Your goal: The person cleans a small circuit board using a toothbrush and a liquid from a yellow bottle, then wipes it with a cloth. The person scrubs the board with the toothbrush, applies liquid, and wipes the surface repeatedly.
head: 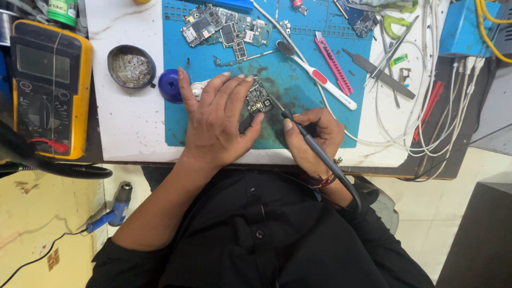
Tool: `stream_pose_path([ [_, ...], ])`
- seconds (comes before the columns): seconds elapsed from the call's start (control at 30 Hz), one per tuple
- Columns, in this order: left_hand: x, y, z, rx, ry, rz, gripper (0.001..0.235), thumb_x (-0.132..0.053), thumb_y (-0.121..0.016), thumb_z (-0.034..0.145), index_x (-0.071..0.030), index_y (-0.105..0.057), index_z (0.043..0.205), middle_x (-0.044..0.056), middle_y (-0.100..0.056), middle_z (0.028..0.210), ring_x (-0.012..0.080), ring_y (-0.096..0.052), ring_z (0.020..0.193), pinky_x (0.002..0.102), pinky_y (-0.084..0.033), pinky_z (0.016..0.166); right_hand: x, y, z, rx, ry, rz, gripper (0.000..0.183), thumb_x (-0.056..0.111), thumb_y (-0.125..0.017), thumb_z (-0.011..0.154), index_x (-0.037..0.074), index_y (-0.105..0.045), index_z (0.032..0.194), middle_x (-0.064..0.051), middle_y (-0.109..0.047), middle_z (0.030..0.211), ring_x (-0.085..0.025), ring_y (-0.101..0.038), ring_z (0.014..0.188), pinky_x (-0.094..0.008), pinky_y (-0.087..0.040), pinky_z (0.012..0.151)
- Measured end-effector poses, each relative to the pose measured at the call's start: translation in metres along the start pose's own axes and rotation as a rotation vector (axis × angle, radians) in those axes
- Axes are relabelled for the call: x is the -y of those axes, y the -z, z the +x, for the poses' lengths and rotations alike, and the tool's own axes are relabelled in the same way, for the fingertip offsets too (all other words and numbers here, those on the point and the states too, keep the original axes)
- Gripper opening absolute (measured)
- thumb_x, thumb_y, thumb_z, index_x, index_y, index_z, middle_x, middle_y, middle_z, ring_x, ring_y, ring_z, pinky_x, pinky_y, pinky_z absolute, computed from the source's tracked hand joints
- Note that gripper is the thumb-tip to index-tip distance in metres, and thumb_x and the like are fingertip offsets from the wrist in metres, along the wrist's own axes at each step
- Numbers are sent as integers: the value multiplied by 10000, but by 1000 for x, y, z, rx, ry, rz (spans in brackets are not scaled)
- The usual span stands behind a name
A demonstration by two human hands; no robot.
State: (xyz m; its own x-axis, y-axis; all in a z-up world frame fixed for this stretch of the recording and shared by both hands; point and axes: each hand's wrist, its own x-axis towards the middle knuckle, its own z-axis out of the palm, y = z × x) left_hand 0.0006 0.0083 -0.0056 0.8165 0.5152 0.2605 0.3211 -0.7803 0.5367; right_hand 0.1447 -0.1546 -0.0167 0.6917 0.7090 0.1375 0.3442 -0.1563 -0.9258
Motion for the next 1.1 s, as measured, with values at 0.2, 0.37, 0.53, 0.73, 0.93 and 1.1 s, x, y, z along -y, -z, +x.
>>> stream_pose_path([
  [0.2, 0, -1, -1, 7, 4, 2, 583, -370, -746, 954, -29, -592, 1401, 82, -656, 1338, 284, -529, 1352, 704, 19, 1223, 5, 0, 2, 8, 19, -38, 155, 18, -782, 886, 1, -636, 934, -62, -685, 785, -77, -616, 677, -229, -460, 623],
  [0.37, 1, -2, -1, 1, 3, -2, 575, -368, -747, 951, -30, -597, 1392, 81, -660, 1335, 286, -531, 1346, 707, 17, 1220, 10, -1, 6, 20, 40, -77, 150, 24, -788, 880, 3, -643, 915, -63, -696, 793, -82, -631, 676, -232, -468, 621],
  [0.53, 1, -2, -1, -3, 0, -7, 569, -366, -749, 950, -31, -599, 1385, 82, -660, 1336, 289, -535, 1342, 706, 10, 1222, 12, -3, 7, 7, 50, -94, 149, 19, -793, 874, 6, -647, 903, -64, -693, 780, -88, -634, 668, -234, -470, 619],
  [0.73, 1, -2, -1, -8, -1, -12, 566, -354, -758, 943, -33, -597, 1379, 79, -661, 1331, 291, -536, 1337, 707, 3, 1224, 11, -3, 7, 11, 59, -118, 149, 9, -791, 863, 6, -647, 902, -60, -690, 777, -87, -632, 666, -234, -470, 619],
  [0.93, 2, -2, -1, -11, -8, -11, 561, -353, -760, 946, -31, -596, 1376, 82, -661, 1332, 295, -535, 1339, 707, -1, 1225, 10, -2, 7, 17, 38, -133, 145, 8, -794, 845, 3, -655, 886, -56, -679, 744, -85, -614, 635, -235, -448, 592],
  [1.1, 2, -2, 0, -6, -9, -11, 557, -354, -759, 943, -35, -601, 1371, 84, -663, 1325, 291, -534, 1335, 707, 2, 1224, 10, -2, 7, 19, 63, -114, 143, 12, -793, 854, 2, -658, 902, -60, -689, 769, -88, -634, 661, -235, -459, 607],
])
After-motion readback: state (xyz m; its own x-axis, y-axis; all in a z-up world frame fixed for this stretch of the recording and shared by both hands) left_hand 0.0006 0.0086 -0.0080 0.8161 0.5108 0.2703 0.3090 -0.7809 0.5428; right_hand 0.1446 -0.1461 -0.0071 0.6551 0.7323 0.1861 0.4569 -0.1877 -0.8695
